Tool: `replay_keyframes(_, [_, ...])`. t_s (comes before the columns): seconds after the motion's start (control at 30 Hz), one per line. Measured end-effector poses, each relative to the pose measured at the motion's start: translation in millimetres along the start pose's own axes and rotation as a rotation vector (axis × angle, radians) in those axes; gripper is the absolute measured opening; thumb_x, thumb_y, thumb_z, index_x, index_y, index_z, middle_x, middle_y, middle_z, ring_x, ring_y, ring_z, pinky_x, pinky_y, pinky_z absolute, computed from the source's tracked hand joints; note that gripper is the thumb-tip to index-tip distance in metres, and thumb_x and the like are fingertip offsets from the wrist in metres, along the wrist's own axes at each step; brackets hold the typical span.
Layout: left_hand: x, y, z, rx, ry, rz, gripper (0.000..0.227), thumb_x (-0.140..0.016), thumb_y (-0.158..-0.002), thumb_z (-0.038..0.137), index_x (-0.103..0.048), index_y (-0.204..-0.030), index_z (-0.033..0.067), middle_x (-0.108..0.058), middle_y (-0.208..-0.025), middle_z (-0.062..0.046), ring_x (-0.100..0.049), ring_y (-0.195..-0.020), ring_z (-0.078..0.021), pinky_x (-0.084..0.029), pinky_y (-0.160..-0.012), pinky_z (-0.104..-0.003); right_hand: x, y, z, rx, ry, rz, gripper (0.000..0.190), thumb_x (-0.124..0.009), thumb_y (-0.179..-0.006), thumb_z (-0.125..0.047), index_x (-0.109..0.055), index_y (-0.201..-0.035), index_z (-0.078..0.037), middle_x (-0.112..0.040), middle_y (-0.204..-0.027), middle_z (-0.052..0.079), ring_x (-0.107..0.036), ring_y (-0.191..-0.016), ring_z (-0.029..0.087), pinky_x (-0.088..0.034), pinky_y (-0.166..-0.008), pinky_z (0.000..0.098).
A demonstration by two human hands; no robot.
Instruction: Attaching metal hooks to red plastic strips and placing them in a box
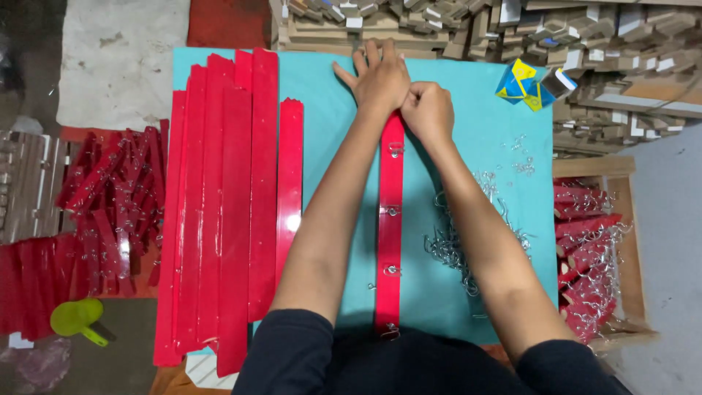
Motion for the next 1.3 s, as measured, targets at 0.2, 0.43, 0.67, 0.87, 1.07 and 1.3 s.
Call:
replay_keyframes(0.2, [21,8,3,0.140,0.054,-0.312,0.054,-0.028,-0.101,0.040,-0.035,-0.153,0.0288,-0.024,-0.166,-0.008,-0.016,-0.153,-0.0339,0.010,-0.112,-0.079,0,2,-1,-0.062,-0.151,-0.025,0.021,-0.054,-0.078,-0.014,-0.042,-0.061,-0.017,-0.044,-0.055,0.003,-0.038,-0.058,0.019,-0.035,-0.057,0.0391])
replay_keyframes(0.43, [17,18,-1,0.125,0.217,0.014,0.044,-0.035,-0.100,0.040,-0.048,-0.138,0.0229,-0.039,-0.149,-0.007,-0.035,-0.141,-0.0345,-0.004,-0.112,-0.078,7,7,-12,0.284,-0.257,0.020,0.020,-0.055,-0.086,-0.006,-0.058,-0.105,-0.010,-0.061,-0.087,0.013,-0.056,-0.085,0.033,-0.045,-0.073,0.0423])
replay_keyframes(0.67, [46,75,-19,0.183,0.507,-0.131,0.066,-0.052,-0.088,0.052,-0.040,-0.145,0.0193,-0.035,-0.150,-0.009,-0.037,-0.139,-0.0374,-0.027,-0.109,-0.057,7,-11,1,0.193,-0.358,-0.420,0.014,-0.055,-0.099,-0.022,-0.066,-0.099,-0.012,-0.072,-0.100,0.000,-0.060,-0.094,0.012,-0.045,-0.086,0.0314])
replay_keyframes(0.87, [55,129,-46,0.136,0.554,-0.448,0.123,-0.054,-0.070,0.082,-0.025,-0.157,0.0012,-0.027,-0.157,-0.028,-0.030,-0.148,-0.0441,-0.029,-0.119,-0.046,37,-5,-21,-0.227,-0.663,-0.712,0.029,-0.067,-0.099,-0.044,-0.054,-0.097,-0.018,-0.070,-0.104,-0.002,-0.065,-0.102,0.006,-0.049,-0.093,0.0208])
replay_keyframes(1.07, [89,150,-23,0.191,0.806,-0.566,0.111,-0.056,-0.067,0.073,-0.043,-0.150,0.0000,-0.069,-0.129,-0.008,-0.071,-0.110,-0.0175,-0.054,-0.087,-0.029,56,-9,-25,-0.174,-0.738,-0.480,0.024,-0.073,-0.099,-0.037,-0.058,-0.101,-0.019,-0.069,-0.097,0.002,-0.070,-0.092,0.006,-0.058,-0.081,0.0189])
replay_keyframes(1.3, [93,155,-24,0.249,0.976,-0.570,0.078,-0.066,-0.072,0.061,-0.064,-0.126,0.0048,-0.073,-0.107,-0.002,-0.068,-0.099,-0.0109,-0.050,-0.088,-0.025,76,-6,-22,-0.175,-0.798,-0.347,0.037,-0.084,-0.093,-0.024,-0.059,-0.120,-0.018,-0.071,-0.081,0.001,-0.065,-0.073,0.001,-0.055,-0.068,0.0145])
Point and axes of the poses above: each hand's wrist, its own y-axis away from the middle knuckle, its own x-axis out of the back of the hand, z = x × y, the point moved 4 cm from there along -y, towards the middle knuckle
